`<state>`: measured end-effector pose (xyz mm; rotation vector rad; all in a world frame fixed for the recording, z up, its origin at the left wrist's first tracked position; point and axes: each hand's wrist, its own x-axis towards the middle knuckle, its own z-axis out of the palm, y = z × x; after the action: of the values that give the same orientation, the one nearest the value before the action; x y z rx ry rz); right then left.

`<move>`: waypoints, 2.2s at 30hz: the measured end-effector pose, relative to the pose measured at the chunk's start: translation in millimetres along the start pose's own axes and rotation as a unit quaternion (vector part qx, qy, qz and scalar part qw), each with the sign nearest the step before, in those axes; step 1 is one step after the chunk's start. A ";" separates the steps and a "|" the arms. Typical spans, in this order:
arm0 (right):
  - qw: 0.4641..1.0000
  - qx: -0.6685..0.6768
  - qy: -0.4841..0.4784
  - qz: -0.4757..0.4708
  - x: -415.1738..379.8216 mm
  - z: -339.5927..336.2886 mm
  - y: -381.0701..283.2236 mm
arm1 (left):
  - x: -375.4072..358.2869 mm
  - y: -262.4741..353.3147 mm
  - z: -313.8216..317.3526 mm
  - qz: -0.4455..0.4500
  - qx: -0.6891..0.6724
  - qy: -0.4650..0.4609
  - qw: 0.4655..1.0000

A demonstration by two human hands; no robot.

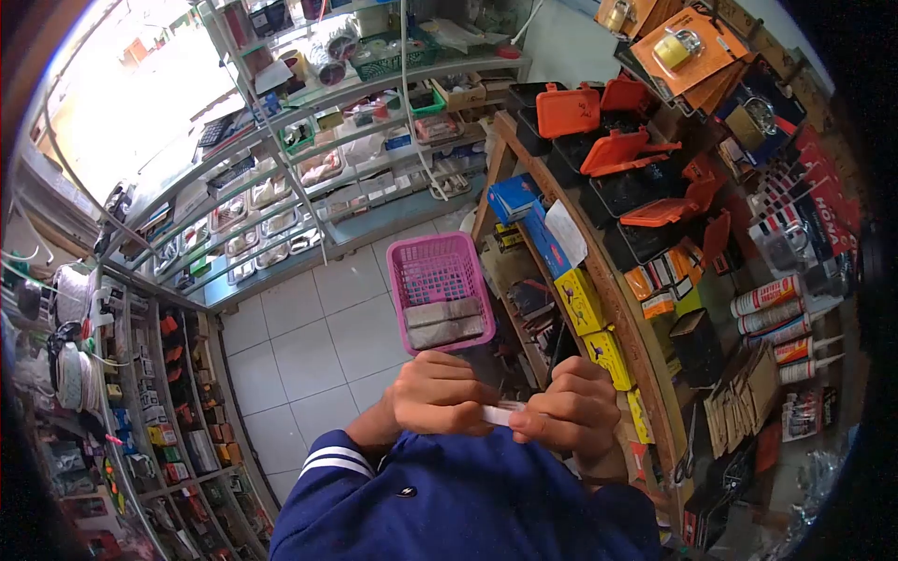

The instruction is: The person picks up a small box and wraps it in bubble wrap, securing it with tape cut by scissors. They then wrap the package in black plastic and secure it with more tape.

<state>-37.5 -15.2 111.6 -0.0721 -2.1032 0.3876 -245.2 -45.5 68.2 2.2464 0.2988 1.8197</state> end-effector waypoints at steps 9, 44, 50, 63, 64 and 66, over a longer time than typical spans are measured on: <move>0.999 0.009 -0.001 0.053 2.9 15.5 15.0 | -6.8 -12.5 -14.3 -0.058 -0.044 0.012 0.997; 0.770 0.255 0.250 0.529 -38.7 55.0 25.9 | -37.9 -74.2 -1.7 -0.377 -0.201 0.118 0.897; 0.648 0.363 0.351 0.571 -93.0 67.0 25.6 | -44.3 -72.9 -1.1 -0.410 -0.321 0.003 0.854; 0.705 0.307 0.128 0.626 -225.9 88.2 -53.3 | -58.7 -45.0 69.8 -0.297 -0.192 -0.379 0.855; 0.726 0.206 0.077 0.652 -223.0 79.9 -58.1 | -47.2 -47.9 73.3 -0.287 -0.198 -0.388 0.853; 0.781 0.114 0.036 0.613 -217.2 44.8 -72.7 | -25.9 -51.7 81.2 -0.282 -0.237 -0.462 0.806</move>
<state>49.0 -139.4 -66.1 -1.3267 -1.6346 1.3624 -171.6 -8.5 12.1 2.0552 0.2356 0.3332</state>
